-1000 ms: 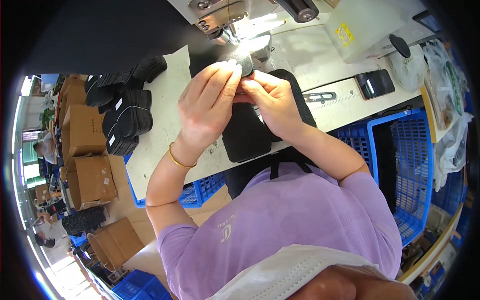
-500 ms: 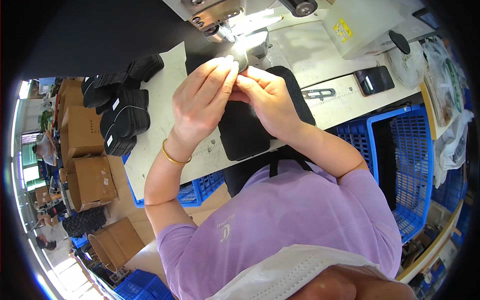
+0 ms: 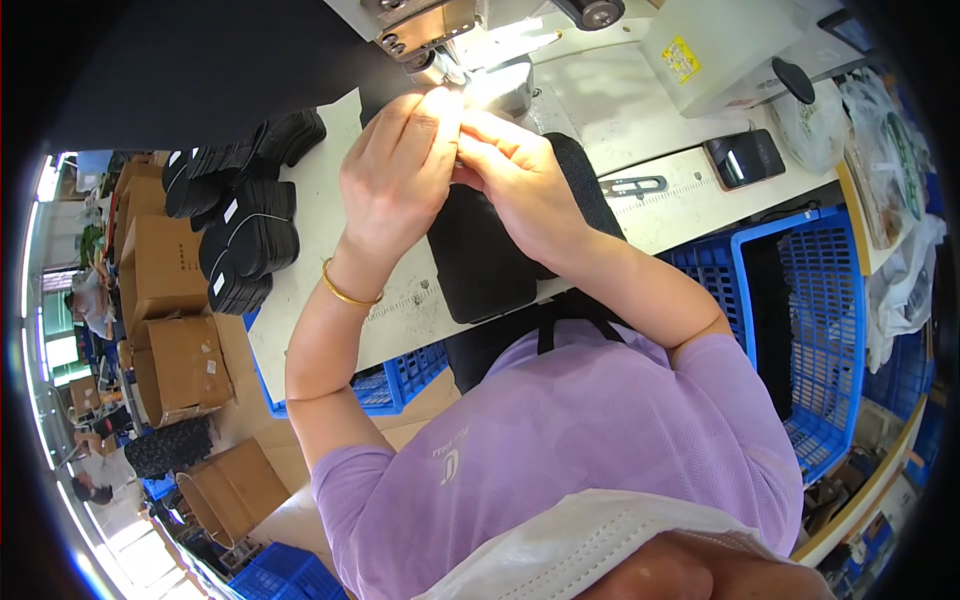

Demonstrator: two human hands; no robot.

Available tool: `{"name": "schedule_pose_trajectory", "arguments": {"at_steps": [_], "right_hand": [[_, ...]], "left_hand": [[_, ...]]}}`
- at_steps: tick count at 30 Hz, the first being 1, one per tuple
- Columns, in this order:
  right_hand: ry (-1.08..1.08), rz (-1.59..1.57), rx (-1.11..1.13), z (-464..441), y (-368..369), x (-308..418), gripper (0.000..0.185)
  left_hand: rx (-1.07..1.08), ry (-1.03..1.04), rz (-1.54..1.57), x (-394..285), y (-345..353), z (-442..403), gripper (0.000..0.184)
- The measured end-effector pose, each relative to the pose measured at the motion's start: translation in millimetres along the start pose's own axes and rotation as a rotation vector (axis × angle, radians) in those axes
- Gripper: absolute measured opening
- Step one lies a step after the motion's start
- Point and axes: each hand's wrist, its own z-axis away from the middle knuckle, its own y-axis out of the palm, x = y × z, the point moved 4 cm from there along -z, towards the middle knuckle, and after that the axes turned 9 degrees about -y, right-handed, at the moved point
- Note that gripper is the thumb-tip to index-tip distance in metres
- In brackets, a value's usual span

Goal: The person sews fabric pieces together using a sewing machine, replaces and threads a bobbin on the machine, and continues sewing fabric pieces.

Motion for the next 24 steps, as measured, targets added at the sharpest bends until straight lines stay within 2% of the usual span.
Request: {"name": "schedule_pose_trajectory", "arguments": {"at_steps": [7, 10, 13, 21, 24], "right_hand": [[0.029, -0.001, -0.03, 1.6, -1.6, -0.3, 0.029], [0.041, 0.017, -0.023, 2.0, -2.5, 0.8, 0.031], [0.043, 0.047, -0.003, 2.3, -4.8, 0.9, 0.031], [0.037, 0.127, -0.001, 3.9, -5.3, 5.8, 0.031], [0.061, 0.06, -0.045, 5.7, -4.7, 3.3, 0.032]], "left_hand": [[-0.035, -0.045, -0.042, -6.3, 4.9, -4.6, 0.025], [0.008, -0.072, -0.065, -7.6, 3.7, -5.7, 0.03], [-0.024, -0.08, -0.065, -6.8, 7.7, -4.4, 0.022], [-0.004, -0.167, -0.009, -4.2, 8.5, -3.5, 0.024], [0.007, -0.209, 0.038, 3.2, 6.3, -0.7, 0.024]]}}
